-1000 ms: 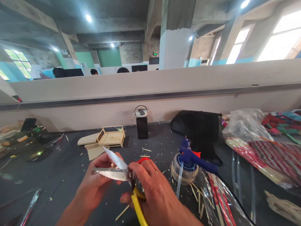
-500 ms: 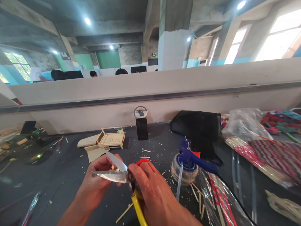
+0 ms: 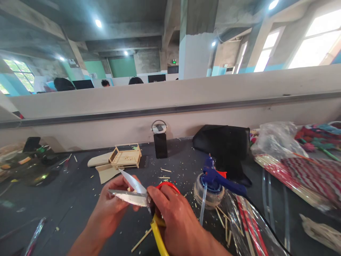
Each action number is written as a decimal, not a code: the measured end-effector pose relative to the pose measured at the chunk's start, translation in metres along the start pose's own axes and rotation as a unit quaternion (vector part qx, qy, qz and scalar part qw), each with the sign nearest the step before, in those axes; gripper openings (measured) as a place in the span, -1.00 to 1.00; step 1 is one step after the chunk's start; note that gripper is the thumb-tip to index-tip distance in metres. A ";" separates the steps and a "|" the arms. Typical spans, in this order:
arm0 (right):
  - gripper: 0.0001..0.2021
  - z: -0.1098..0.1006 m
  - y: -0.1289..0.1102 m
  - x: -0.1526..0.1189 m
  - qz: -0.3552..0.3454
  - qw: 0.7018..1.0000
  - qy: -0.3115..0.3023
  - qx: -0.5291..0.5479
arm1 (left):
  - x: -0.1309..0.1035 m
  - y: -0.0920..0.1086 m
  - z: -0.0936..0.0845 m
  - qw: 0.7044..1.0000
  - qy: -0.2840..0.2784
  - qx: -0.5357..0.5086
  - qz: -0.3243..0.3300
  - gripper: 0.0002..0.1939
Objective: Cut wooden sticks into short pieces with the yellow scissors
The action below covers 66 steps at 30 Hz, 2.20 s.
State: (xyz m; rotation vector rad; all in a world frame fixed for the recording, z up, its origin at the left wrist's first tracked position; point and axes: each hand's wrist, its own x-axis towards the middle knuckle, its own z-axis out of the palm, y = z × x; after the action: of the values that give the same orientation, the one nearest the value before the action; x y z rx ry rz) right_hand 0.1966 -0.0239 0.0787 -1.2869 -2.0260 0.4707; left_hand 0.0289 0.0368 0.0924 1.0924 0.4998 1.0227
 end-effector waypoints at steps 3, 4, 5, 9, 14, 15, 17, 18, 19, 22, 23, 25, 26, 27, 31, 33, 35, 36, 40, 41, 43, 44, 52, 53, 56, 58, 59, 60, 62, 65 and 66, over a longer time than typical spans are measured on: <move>-0.47 0.002 0.004 0.000 0.002 1.000 0.010 -0.002 | 0.001 0.000 0.000 1.000 0.010 0.003 -0.001 -0.66; -0.48 0.003 0.005 0.000 0.002 1.000 0.013 -0.006 | 0.001 0.000 0.000 1.000 0.014 0.002 0.000 -0.66; -0.48 0.003 0.006 -0.001 0.001 1.000 0.016 -0.013 | 0.001 0.000 0.000 1.000 0.017 0.002 0.000 -0.66; -0.45 0.005 0.010 -0.001 -0.008 0.999 0.030 -0.039 | 0.001 -0.001 0.000 1.000 0.029 0.005 -0.001 -0.70; -0.53 0.007 0.014 -0.002 -0.042 0.997 0.054 -0.025 | 0.001 0.000 0.001 0.999 0.027 0.021 0.013 -0.80; -0.55 0.007 0.014 -0.002 -0.051 0.997 0.062 -0.021 | 0.001 0.001 0.001 1.000 0.018 0.019 0.016 -0.80; -0.58 0.008 0.014 -0.003 -0.063 0.993 0.094 -0.009 | 0.001 0.002 0.001 1.000 0.002 0.007 0.018 -0.82; -0.60 0.008 0.015 -0.003 -0.062 0.991 0.118 0.001 | 0.001 0.003 0.001 1.000 -0.004 -0.001 0.017 -0.83; -0.62 0.008 0.015 -0.003 -0.056 0.988 0.144 0.014 | 0.001 0.004 0.001 1.000 -0.007 -0.010 0.014 -0.85; -0.72 0.007 0.014 -0.002 -0.030 0.978 0.198 0.050 | 0.001 0.005 -0.001 0.999 -0.013 -0.029 0.004 -0.89; -0.75 0.006 0.013 -0.001 -0.023 0.978 0.200 0.059 | 0.001 0.005 -0.001 0.999 -0.015 -0.033 0.000 -0.90; -0.79 0.004 0.010 0.001 -0.013 0.978 0.196 0.073 | 0.002 0.004 -0.002 0.999 -0.014 -0.039 -0.009 -0.93; -0.80 0.004 0.009 0.001 -0.007 0.979 0.190 0.076 | 0.003 0.004 -0.003 0.999 -0.010 -0.041 -0.014 -0.93; -0.81 0.003 0.008 0.002 0.004 0.980 0.185 0.080 | 0.004 0.004 -0.003 0.999 -0.006 -0.042 -0.017 -0.94; -0.75 0.002 0.005 0.003 0.063 0.980 0.156 0.110 | 0.006 0.006 -0.005 0.998 0.018 -0.056 -0.030 -0.94; -0.72 0.001 0.006 0.003 0.086 0.977 0.149 0.124 | 0.007 0.007 -0.005 0.997 0.028 -0.068 -0.039 -0.92; -0.70 0.001 0.006 0.004 0.097 0.977 0.142 0.129 | 0.007 0.007 -0.005 0.995 0.039 -0.073 -0.047 -0.89; -0.70 0.002 0.007 0.004 0.099 0.977 0.136 0.131 | 0.007 0.007 -0.005 0.995 0.045 -0.073 -0.049 -0.88; -0.68 0.003 0.010 0.004 0.104 0.979 0.114 0.134 | 0.008 0.006 -0.005 0.993 0.072 -0.069 -0.057 -0.87; -0.68 0.003 0.010 0.005 0.101 0.980 0.110 0.133 | 0.008 0.005 -0.006 0.993 0.076 -0.066 -0.057 -0.87; -0.69 0.003 0.010 0.005 0.083 0.983 0.100 0.131 | 0.008 0.005 -0.007 0.994 0.079 -0.050 -0.051 -0.86; -0.70 0.003 0.010 0.005 0.073 0.984 0.095 0.130 | 0.007 0.005 -0.008 0.995 0.081 -0.038 -0.047 -0.86; -0.72 0.005 0.011 0.006 0.031 0.995 0.075 0.066 | 0.006 0.007 -0.009 0.997 0.073 -0.023 -0.032 -0.91; -0.71 0.005 0.011 0.006 0.028 0.995 0.075 0.055 | 0.007 0.008 -0.009 0.997 0.073 -0.025 -0.028 -0.92; -0.65 0.007 0.013 0.006 0.023 0.997 0.069 0.019 | 0.007 0.009 -0.009 0.997 0.071 -0.020 -0.013 -0.93; -0.61 0.007 0.014 0.007 0.021 0.998 0.065 0.001 | 0.007 0.010 -0.010 0.997 0.074 -0.010 -0.007 -0.91; -0.60 0.007 0.015 0.006 0.021 0.998 0.063 -0.005 | 0.007 0.010 -0.010 0.997 0.078 -0.006 -0.006 -0.91; -0.59 0.007 0.015 0.006 0.021 0.998 0.062 -0.011 | 0.007 0.010 -0.010 0.997 0.081 -0.003 -0.006 -0.90; -0.58 0.007 0.016 0.006 0.015 0.998 0.063 -0.025 | 0.007 0.011 -0.011 0.997 0.081 -0.001 -0.009 -0.89; -0.56 0.008 0.018 0.006 0.009 0.996 0.072 -0.054 | 0.007 0.011 -0.011 0.997 0.074 -0.004 -0.013 -0.87; -0.55 0.008 0.018 0.007 0.007 0.995 0.077 -0.065 | 0.007 0.010 -0.011 0.997 0.072 -0.006 -0.012 -0.87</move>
State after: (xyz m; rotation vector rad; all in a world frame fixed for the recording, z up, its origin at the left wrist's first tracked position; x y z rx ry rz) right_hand 0.2006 -0.0095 0.0639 -1.3712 -1.9464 0.2403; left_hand 0.0192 0.0491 0.0979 1.0034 0.6201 1.0868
